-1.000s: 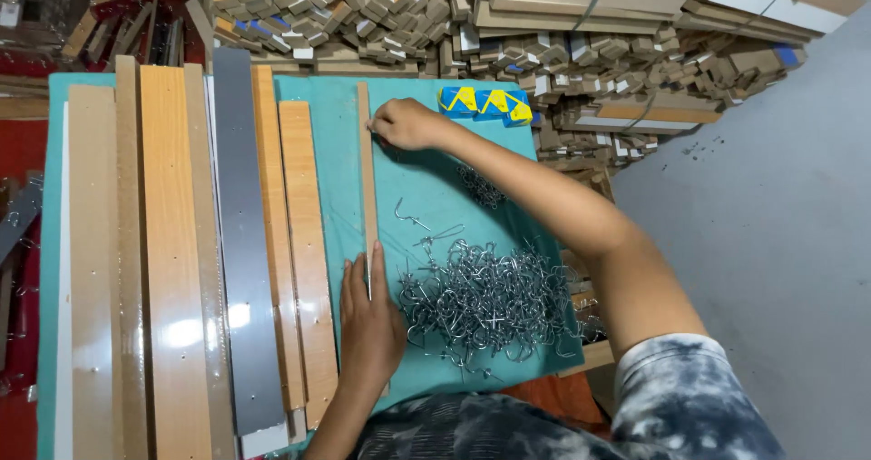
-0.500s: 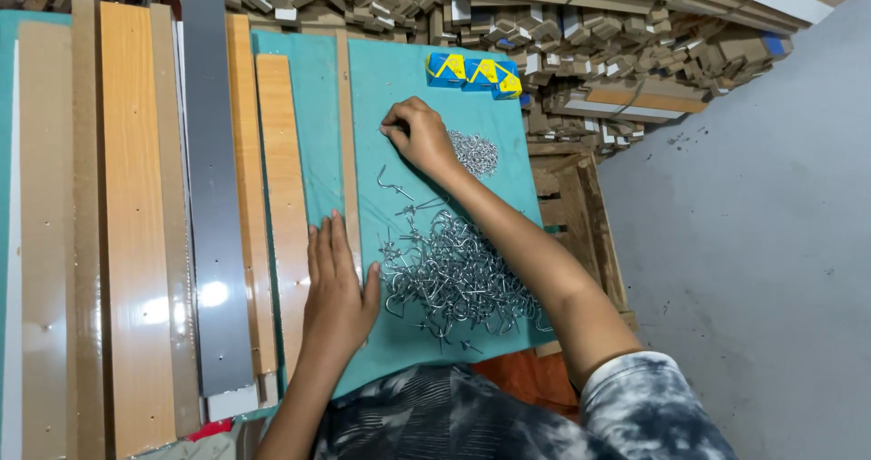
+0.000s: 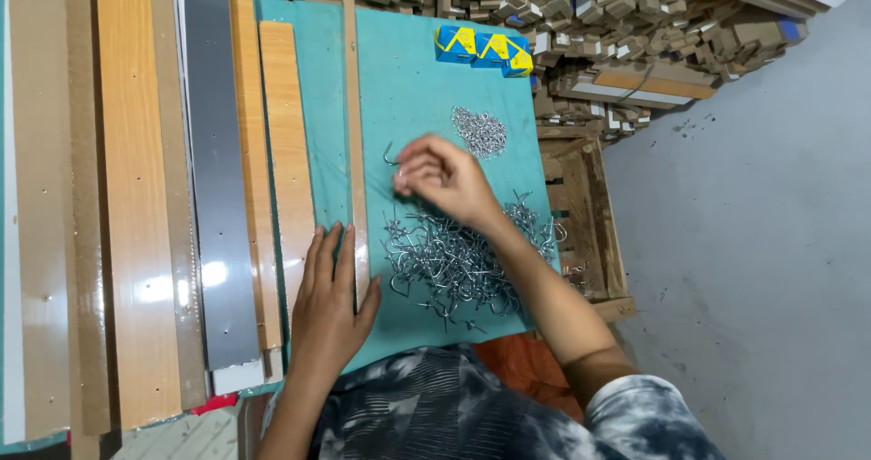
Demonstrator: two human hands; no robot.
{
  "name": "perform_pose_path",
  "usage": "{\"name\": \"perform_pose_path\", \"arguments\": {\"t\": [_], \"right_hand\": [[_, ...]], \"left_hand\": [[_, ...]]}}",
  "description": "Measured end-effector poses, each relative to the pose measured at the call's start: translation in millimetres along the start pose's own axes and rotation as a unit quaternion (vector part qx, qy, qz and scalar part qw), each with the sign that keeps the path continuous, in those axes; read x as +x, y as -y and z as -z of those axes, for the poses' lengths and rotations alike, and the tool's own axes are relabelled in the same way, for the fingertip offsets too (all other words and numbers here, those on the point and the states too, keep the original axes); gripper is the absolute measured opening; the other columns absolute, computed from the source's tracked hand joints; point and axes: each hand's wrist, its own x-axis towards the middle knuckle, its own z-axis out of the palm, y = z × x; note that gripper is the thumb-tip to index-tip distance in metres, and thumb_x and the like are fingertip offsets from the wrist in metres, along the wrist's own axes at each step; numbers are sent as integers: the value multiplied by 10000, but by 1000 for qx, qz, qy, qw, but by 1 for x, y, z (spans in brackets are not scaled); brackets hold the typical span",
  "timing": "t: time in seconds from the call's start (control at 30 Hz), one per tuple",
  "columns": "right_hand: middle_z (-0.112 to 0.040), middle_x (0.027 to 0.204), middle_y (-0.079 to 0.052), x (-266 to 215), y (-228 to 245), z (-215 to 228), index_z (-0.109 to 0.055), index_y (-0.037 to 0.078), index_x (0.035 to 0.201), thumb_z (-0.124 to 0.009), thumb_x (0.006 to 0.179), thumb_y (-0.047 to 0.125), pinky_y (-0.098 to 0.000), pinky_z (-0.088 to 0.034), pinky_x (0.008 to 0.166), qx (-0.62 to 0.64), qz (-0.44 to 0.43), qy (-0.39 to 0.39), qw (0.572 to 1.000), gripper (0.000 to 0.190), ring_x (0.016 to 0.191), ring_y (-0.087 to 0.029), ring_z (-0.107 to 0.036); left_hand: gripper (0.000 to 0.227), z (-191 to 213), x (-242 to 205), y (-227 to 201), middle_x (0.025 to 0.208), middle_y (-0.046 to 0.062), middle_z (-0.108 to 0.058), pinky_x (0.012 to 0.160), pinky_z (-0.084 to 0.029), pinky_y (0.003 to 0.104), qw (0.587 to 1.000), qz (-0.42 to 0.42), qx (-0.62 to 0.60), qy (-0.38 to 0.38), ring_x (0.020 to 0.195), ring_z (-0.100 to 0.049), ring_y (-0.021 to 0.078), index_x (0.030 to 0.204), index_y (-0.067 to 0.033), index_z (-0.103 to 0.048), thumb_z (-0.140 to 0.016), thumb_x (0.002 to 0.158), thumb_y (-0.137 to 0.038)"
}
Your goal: Attaching metal clips to wooden strips and placing them into a wooden crate.
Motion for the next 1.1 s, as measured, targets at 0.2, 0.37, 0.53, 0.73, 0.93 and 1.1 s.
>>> {"name": "perform_pose_path", "arguments": {"t": [0.2, 0.37, 0.53, 0.73, 0.93, 1.1], "right_hand": [[-797, 935, -102, -55, 39, -55, -812, 123, 939, -837, 847, 53, -345, -599, 732, -185, 93, 33, 978, 119, 826, -236, -762], [-767, 981, -85, -65, 25, -74, -772, 95, 1031, -742, 946, 74, -366, -600, 809, -199, 132, 16, 971, 92, 891, -270, -750], [-733, 953, -99, -69, 29, -79, -709, 49, 1181, -689, 982, 69, -392, -598, 790, -252, 140, 19, 957, 200, 872, -280, -731], [-719, 902, -92, -77, 20, -86, -701, 35, 1144, -684, 984, 65, -373, -589, 748, -319, 195, -4, 928, 164, 849, -305, -713], [-656, 904, -104, -81, 18, -98, -660, 18, 1124, -635, 1002, 54, -356, -594, 768, -453, 254, 0, 854, 129, 863, -301, -688], [-665, 888, -88, -81, 5, -106, -712, 28, 993, -701, 945, 54, -344, -579, 684, -394, 240, -55, 885, 56, 779, -292, -676]], "left_hand": [[726, -13, -2, 9, 1469, 256, -499, 1140, -387, 585, 998, -20, 50, -45, 1457, -394, 487, 1541, 3, -463, -699, 902, -249], [748, -15, -5, 12, 1483, 234, -490, 1125, -396, 544, 997, -13, 69, -37, 1464, -393, 457, 1538, -3, -468, -687, 887, -300], [779, -18, -6, 14, 1521, 226, -457, 1119, -388, 529, 996, -2, 85, -19, 1481, -365, 441, 1536, 4, -457, -682, 873, -336], [821, -22, -7, 18, 1573, 223, -396, 1143, -351, 511, 994, 8, 108, 14, 1522, -291, 431, 1575, 9, -388, -651, 873, -326], [884, -24, -6, 19, 1614, 203, -340, 1177, -309, 490, 991, 28, 120, 56, 1556, -214, 405, 1593, 6, -344, -653, 815, -280], [929, -22, -6, 20, 1635, 202, -305, 1174, -290, 485, 990, 38, 113, 73, 1566, -177, 406, 1621, -4, -286, -631, 790, -236]]}}
